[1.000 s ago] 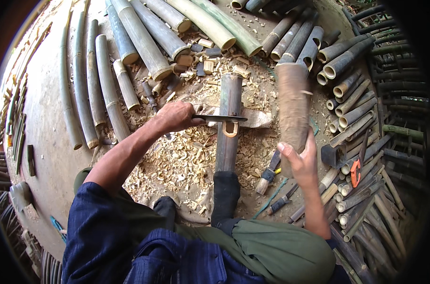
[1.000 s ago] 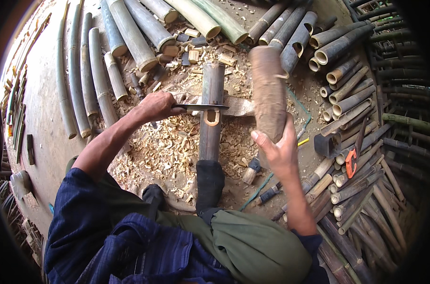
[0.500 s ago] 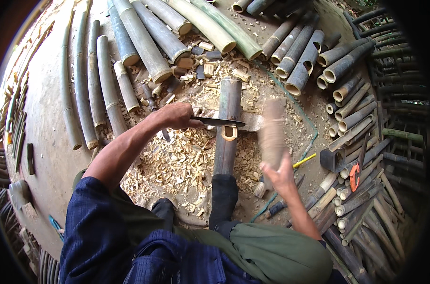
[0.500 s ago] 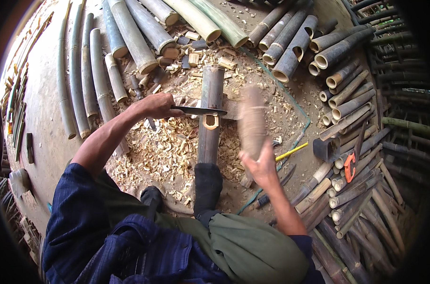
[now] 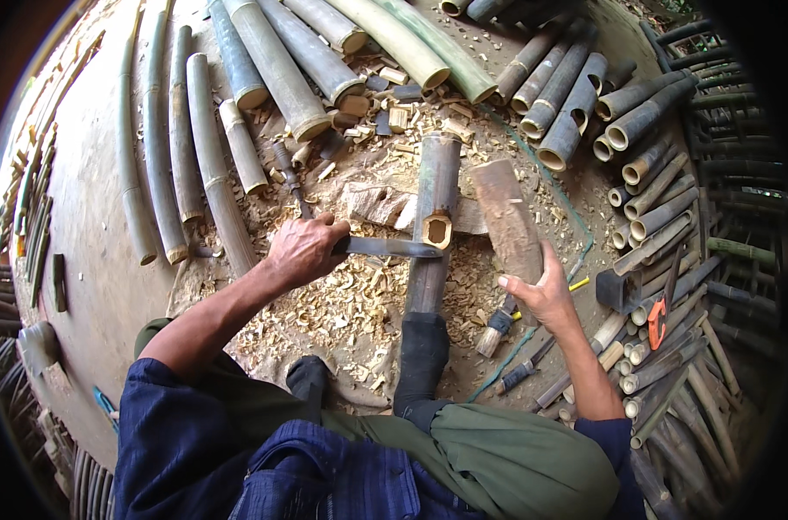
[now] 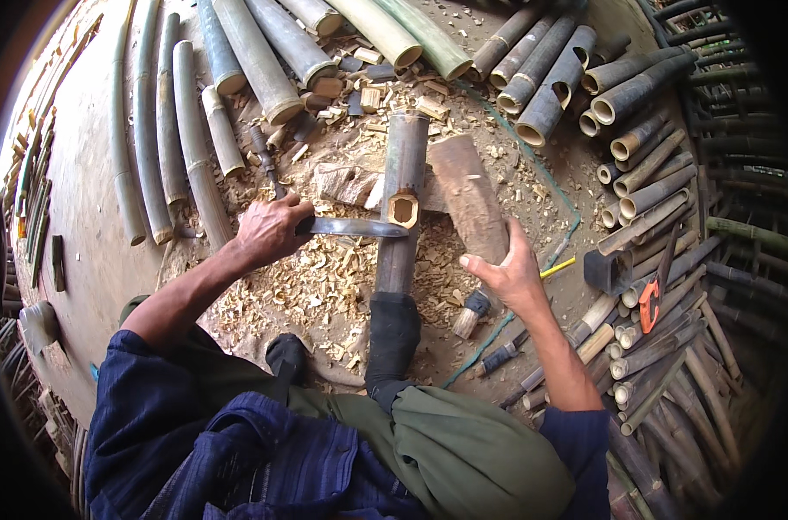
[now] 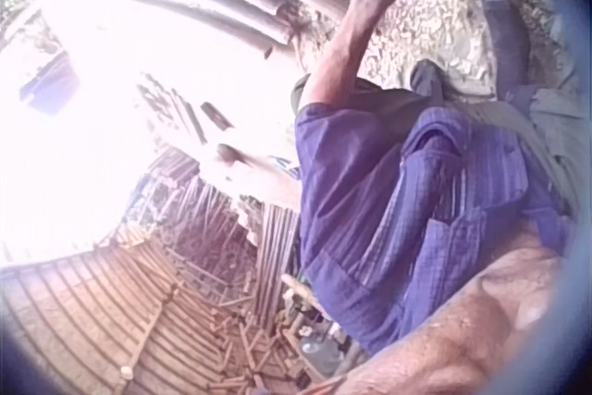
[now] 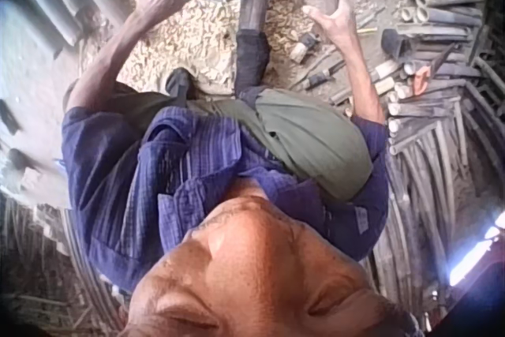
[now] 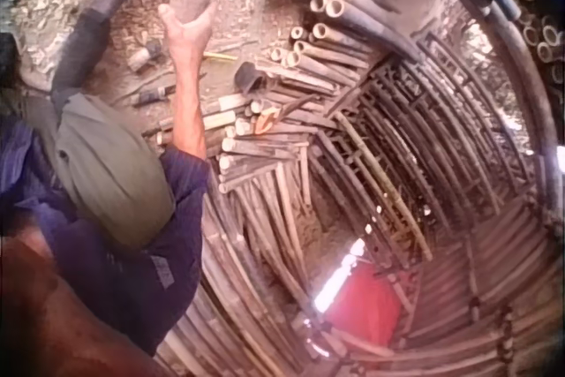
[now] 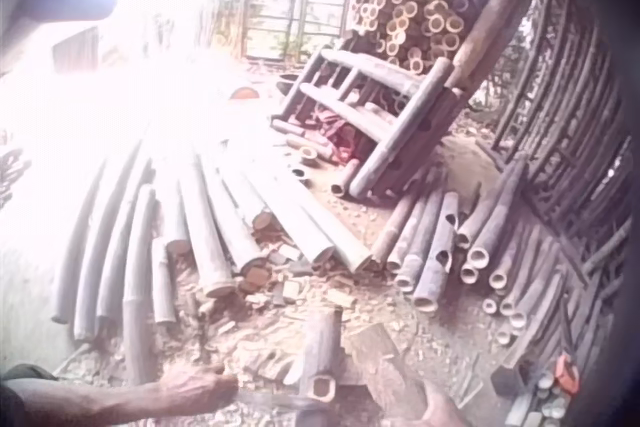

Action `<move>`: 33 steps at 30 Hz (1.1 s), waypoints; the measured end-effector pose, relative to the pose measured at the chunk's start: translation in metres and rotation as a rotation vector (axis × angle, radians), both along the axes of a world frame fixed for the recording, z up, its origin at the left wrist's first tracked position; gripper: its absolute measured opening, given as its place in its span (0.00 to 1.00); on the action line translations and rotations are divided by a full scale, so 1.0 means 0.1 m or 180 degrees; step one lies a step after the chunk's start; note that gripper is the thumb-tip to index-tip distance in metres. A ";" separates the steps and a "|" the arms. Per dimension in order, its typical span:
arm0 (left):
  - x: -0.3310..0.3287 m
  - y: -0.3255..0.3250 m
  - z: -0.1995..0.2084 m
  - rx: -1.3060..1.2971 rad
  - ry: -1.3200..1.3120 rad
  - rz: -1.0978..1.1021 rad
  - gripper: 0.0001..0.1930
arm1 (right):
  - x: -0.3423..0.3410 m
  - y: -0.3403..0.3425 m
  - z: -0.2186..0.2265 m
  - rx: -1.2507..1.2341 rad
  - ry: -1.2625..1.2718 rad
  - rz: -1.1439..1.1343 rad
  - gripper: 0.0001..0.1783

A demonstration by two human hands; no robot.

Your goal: The person cuts bamboo poles into shorter sections using a hand saw and a knife. They then use a chisel and mallet to carve out the interior of the bamboo pieces.

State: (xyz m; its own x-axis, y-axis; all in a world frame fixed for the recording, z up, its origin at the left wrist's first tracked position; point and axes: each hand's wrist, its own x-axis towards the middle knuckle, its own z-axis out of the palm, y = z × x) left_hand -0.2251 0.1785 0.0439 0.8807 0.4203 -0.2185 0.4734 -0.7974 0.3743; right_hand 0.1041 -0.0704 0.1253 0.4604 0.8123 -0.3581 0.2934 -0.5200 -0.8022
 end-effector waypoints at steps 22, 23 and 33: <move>0.02 0.03 -0.21 0.0190 0.0548 0.0093 0.06 | 0.00 0.84 -0.19 0.0170 -0.3461 0.3883 0.29; 0.00 0.02 -0.20 0.0187 0.0579 0.0115 0.06 | -0.07 0.87 -0.11 0.0464 -0.3302 0.4065 0.29; 0.01 0.06 -0.32 0.0315 0.0724 0.0073 0.11 | -0.17 0.90 -0.24 0.0737 -0.3374 0.4284 0.18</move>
State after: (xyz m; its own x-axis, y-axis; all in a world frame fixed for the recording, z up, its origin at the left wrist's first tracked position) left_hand -0.2241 0.1844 0.0123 0.8036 0.4687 -0.3668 0.5549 -0.8130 0.1767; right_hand 0.0876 0.0200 0.1012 -0.5909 0.7811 -0.2019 0.7981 0.6025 -0.0051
